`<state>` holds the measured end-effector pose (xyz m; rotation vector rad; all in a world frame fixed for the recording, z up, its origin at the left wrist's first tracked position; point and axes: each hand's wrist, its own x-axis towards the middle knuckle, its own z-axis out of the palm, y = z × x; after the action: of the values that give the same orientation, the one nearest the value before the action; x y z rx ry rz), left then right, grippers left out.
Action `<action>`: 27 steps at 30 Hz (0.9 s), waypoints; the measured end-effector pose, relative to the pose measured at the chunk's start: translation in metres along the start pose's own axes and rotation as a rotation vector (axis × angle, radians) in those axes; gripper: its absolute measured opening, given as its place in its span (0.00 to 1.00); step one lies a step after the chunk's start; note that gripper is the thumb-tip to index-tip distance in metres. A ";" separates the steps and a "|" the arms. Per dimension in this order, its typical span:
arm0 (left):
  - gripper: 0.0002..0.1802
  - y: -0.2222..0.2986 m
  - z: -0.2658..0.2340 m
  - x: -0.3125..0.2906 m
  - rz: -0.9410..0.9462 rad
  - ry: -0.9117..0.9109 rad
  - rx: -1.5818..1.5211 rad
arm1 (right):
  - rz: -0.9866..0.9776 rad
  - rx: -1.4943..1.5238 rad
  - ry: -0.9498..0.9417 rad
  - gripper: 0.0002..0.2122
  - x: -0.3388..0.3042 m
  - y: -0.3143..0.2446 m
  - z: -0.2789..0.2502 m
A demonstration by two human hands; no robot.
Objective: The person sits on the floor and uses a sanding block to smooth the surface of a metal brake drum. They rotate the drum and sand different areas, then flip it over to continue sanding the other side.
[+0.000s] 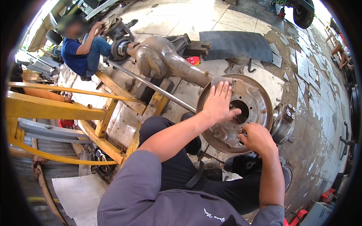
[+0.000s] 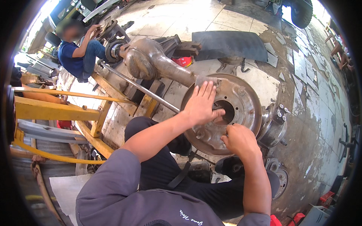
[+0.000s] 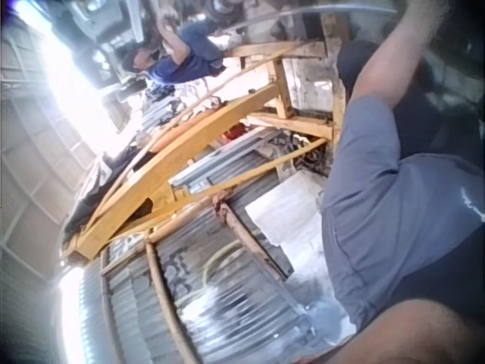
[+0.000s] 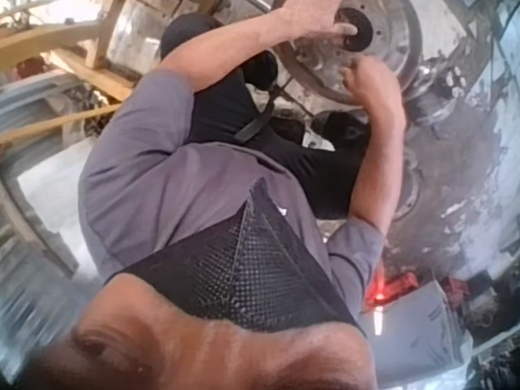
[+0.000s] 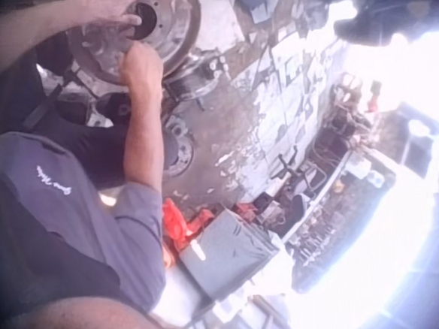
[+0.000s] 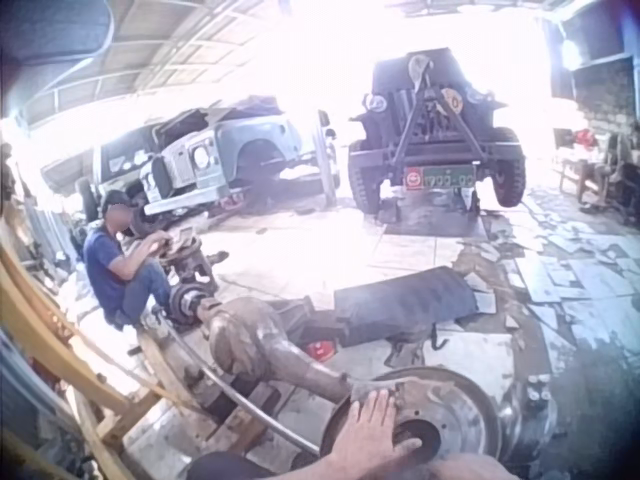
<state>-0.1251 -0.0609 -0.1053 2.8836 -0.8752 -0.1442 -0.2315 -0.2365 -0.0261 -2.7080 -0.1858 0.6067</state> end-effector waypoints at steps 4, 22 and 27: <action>0.57 -0.003 0.002 0.002 -0.014 -0.027 -0.064 | -0.014 -0.027 0.010 0.12 0.003 -0.002 0.003; 0.57 0.004 -0.003 -0.007 -0.013 -0.078 -0.086 | -0.037 -0.063 0.063 0.10 0.007 -0.001 0.007; 0.56 0.004 0.004 -0.006 -0.049 0.001 -0.025 | -0.035 -0.055 0.067 0.11 0.007 -0.002 0.011</action>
<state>-0.1330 -0.0607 -0.1087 2.8826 -0.7964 -0.1576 -0.2300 -0.2296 -0.0369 -2.7670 -0.2347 0.5068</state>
